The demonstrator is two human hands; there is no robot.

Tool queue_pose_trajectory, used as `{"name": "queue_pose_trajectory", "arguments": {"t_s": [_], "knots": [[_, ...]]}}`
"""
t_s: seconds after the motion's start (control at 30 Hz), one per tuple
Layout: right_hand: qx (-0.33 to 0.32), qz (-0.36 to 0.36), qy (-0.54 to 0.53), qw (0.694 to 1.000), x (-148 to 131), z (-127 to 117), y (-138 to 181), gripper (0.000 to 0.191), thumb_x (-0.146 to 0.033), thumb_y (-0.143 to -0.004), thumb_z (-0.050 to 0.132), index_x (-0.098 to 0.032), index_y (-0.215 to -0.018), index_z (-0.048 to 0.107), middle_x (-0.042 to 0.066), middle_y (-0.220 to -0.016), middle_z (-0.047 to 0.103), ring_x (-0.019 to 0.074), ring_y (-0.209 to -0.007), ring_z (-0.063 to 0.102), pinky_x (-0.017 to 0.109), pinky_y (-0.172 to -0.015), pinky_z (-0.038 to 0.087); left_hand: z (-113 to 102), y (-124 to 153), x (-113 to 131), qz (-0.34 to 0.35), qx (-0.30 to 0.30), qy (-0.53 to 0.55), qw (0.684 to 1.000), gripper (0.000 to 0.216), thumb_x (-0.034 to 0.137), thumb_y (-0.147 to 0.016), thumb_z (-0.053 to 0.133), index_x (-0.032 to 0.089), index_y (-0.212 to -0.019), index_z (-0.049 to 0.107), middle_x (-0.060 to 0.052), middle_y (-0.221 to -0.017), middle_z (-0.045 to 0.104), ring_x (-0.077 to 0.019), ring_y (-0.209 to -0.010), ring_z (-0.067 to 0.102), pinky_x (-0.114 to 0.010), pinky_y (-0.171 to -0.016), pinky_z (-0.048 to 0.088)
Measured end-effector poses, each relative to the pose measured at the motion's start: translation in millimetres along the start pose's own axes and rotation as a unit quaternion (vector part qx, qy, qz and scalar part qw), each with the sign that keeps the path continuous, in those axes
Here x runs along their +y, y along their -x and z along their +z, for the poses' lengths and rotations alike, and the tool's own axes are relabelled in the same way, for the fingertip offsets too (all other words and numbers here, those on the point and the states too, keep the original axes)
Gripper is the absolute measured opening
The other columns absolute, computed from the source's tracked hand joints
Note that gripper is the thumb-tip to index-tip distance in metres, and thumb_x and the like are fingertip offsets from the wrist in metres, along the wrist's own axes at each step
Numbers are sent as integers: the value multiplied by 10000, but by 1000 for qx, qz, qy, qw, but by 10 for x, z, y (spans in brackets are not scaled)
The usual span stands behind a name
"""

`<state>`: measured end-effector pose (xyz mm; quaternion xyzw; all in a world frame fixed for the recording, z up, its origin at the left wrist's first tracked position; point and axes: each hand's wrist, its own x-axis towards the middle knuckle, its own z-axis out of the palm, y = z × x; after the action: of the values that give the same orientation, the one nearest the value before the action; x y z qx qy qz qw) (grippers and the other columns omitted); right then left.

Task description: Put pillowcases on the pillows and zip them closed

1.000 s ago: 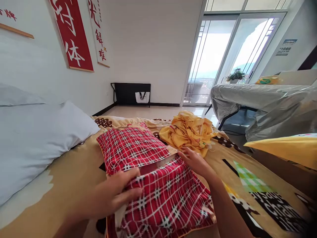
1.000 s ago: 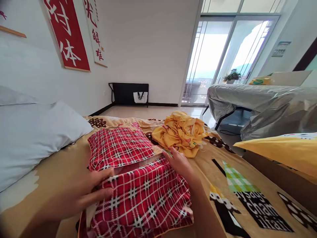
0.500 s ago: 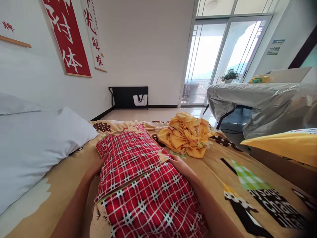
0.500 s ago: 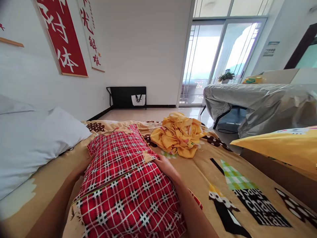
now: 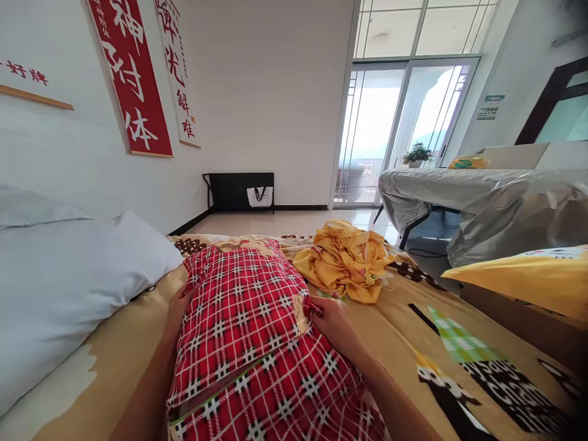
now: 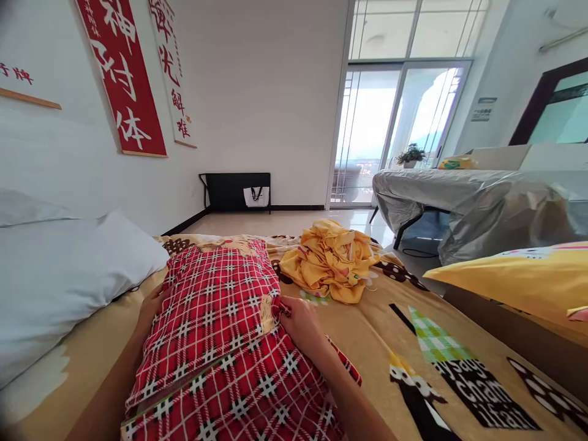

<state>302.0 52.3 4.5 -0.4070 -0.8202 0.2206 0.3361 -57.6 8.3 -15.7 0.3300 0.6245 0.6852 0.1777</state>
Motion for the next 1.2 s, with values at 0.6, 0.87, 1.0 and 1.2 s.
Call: {"name": "queue_pose_trajectory", "arguments": {"t_s": [0.6,0.87,1.0,1.2], "knots": [[239,-313,622,677,-1160,-1962,-765,269,-133,-907,377,-130,-969,639,95,-756,670,201,-683,560,311,-652,330,-269,149,157,14,-306,-37,951,156,342,-506,692,207,-582,687,-71,-658,699,-295,-709,650,-389,-648,513],[159,-326,728,582,-1391,-2079,-823,219,-106,-904,411,-171,-939,617,66,-784,681,199,-694,553,334,-694,304,-402,100,125,40,-327,-175,928,360,477,-549,739,258,-834,716,-125,-1047,724,-412,-1087,596,-461,-889,455],[149,-327,724,589,-1248,-2198,-743,241,-100,-894,408,-161,-953,633,85,-819,682,206,-726,552,350,-739,327,-414,43,206,111,-159,-9,981,857,529,-619,726,262,-1370,411,-142,-1508,372,-335,-1431,243,-476,-1069,320],[106,-261,619,733,-954,-2311,-553,209,-98,-813,460,-181,-844,649,102,-998,665,258,-966,543,407,-841,323,-390,35,291,98,-189,269,939,754,517,-729,692,280,-1376,384,-150,-1406,514,-274,-1403,327,-479,-1116,245]]}}
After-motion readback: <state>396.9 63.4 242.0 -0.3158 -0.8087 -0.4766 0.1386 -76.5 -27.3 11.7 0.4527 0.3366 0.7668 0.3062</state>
